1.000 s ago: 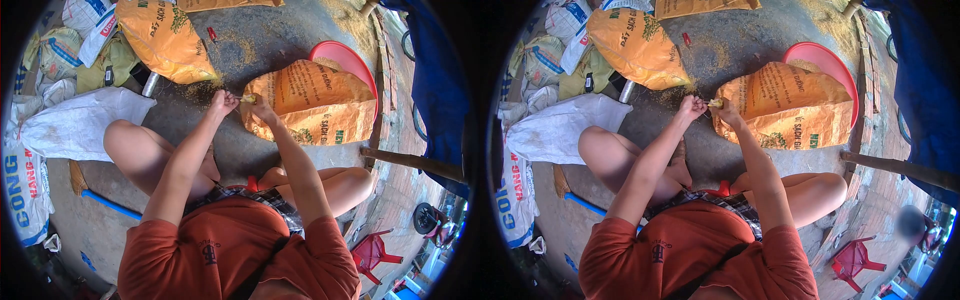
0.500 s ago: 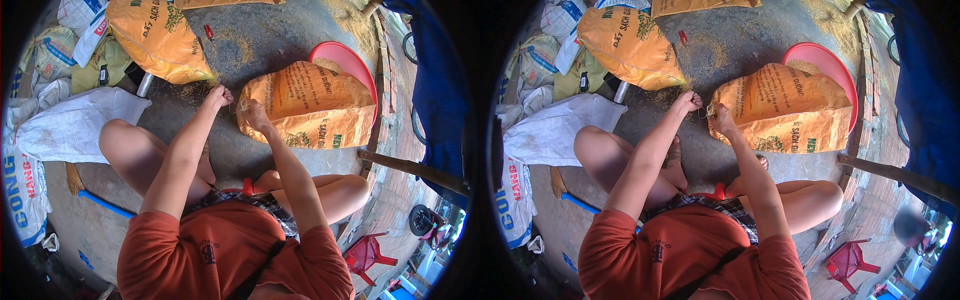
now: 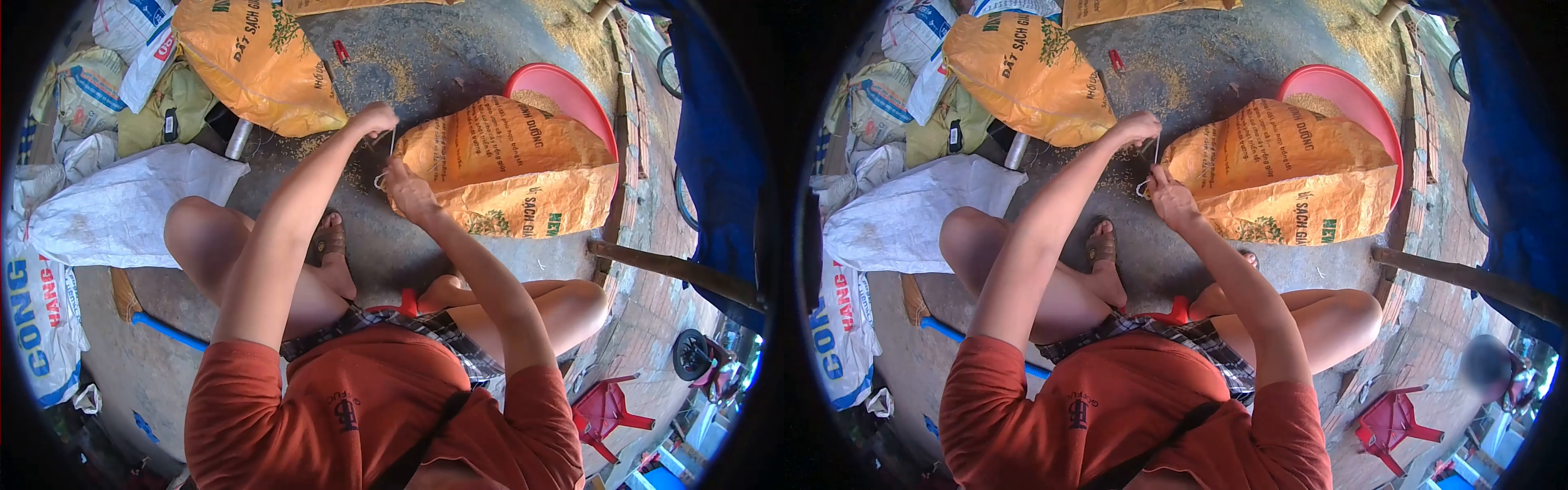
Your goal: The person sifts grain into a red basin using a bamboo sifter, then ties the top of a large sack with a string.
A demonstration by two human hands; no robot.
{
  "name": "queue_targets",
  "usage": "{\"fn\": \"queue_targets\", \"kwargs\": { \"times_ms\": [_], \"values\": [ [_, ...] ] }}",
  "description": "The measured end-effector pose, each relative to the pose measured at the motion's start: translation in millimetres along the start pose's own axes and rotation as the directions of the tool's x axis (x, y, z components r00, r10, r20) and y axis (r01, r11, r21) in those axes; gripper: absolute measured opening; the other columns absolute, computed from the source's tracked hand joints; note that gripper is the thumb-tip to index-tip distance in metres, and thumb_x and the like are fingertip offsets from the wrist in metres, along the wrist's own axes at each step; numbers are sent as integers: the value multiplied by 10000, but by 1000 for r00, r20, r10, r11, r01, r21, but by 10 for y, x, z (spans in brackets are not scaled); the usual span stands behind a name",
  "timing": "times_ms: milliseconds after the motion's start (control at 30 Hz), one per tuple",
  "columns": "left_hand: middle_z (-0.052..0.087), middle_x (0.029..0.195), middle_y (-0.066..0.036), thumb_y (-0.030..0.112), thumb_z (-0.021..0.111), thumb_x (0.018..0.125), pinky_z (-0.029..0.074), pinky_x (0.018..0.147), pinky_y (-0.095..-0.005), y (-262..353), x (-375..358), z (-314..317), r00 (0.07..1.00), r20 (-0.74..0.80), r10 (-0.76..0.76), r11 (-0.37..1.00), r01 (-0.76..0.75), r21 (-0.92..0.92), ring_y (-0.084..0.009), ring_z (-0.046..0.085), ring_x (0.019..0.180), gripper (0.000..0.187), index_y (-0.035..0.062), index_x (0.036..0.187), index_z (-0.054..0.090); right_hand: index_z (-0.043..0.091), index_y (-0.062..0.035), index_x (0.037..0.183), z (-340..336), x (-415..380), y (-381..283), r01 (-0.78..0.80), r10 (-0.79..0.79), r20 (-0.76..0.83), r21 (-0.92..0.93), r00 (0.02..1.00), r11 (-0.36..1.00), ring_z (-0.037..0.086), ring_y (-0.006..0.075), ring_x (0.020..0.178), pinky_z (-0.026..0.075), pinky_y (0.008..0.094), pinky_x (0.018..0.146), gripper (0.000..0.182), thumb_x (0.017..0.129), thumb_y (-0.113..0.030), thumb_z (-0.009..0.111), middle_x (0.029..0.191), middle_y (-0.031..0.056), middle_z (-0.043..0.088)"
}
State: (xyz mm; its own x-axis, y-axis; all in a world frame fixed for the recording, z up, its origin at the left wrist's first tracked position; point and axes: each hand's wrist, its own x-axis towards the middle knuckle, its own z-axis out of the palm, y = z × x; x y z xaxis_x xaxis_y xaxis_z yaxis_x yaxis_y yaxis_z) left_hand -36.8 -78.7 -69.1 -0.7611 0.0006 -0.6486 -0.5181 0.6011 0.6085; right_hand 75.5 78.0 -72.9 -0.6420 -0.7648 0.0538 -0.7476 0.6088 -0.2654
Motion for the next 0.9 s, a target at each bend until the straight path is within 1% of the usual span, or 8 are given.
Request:
{"fn": "queue_targets", "kwargs": {
  "times_ms": [267,367,467,533,600,733,767,900],
  "values": [
    [560,764,-218,8,478,641,452,618,-340,943,-787,545,879,274,390,551,-462,695,-257,574,718,175,-87,755,571,437,-57,1105,-450,207,-21,-15,145,472,-269,869,963,419,214,1058,407,303,820,335,781,-134,400,1166,129,395],
    [523,981,-195,-50,484,656,450,720,-377,1080,-1226,665,898,348,269,516,-440,735,-270,540,855,244,-103,891,526,435,-61,1107,366,36,329,28,-19,35,-296,999,955,417,225,1050,303,349,901,361,797,-240,388,1083,137,471],
    [519,994,-205,53,493,692,424,756,-338,799,-1271,1010,869,79,488,576,-389,719,-264,518,929,265,-85,915,532,435,-75,1105,481,181,260,-306,301,287,-28,910,952,396,222,1063,267,338,912,367,803,-279,395,1092,107,472],
    [527,977,-174,76,481,716,416,760,-337,893,-1372,839,906,270,326,590,-418,691,-248,519,900,229,-36,903,549,443,-72,1082,696,125,424,-222,217,165,12,962,975,414,212,1041,288,337,888,349,795,-267,412,1097,111,468],
    [527,983,-148,106,486,749,416,759,-348,763,-1198,732,677,214,705,592,-726,349,-244,513,884,175,27,885,563,461,-66,1036,874,36,573,-43,47,-81,56,996,998,449,192,995,330,335,839,314,778,-244,448,1106,119,458],
    [581,719,-88,124,515,739,450,550,-284,112,-888,353,779,-342,525,826,-563,-14,-166,548,618,116,44,787,583,502,13,995,-118,159,238,-546,464,288,467,838,696,578,170,550,487,262,535,300,723,-108,536,603,67,573],
    [580,685,-74,134,526,736,446,527,-262,-70,-910,292,873,-251,417,898,-438,-31,-149,546,583,116,44,775,587,495,28,986,-255,151,180,-653,517,460,700,722,289,575,155,530,496,257,495,310,697,-61,564,651,103,578],
    [583,669,-74,167,529,745,434,472,-219,-536,-1026,455,980,198,24,922,55,-384,-127,551,538,176,0,760,582,447,29,1038,-73,130,276,-596,485,488,798,726,89,577,173,525,504,268,443,356,685,33,502,653,137,564]
  ]
}}
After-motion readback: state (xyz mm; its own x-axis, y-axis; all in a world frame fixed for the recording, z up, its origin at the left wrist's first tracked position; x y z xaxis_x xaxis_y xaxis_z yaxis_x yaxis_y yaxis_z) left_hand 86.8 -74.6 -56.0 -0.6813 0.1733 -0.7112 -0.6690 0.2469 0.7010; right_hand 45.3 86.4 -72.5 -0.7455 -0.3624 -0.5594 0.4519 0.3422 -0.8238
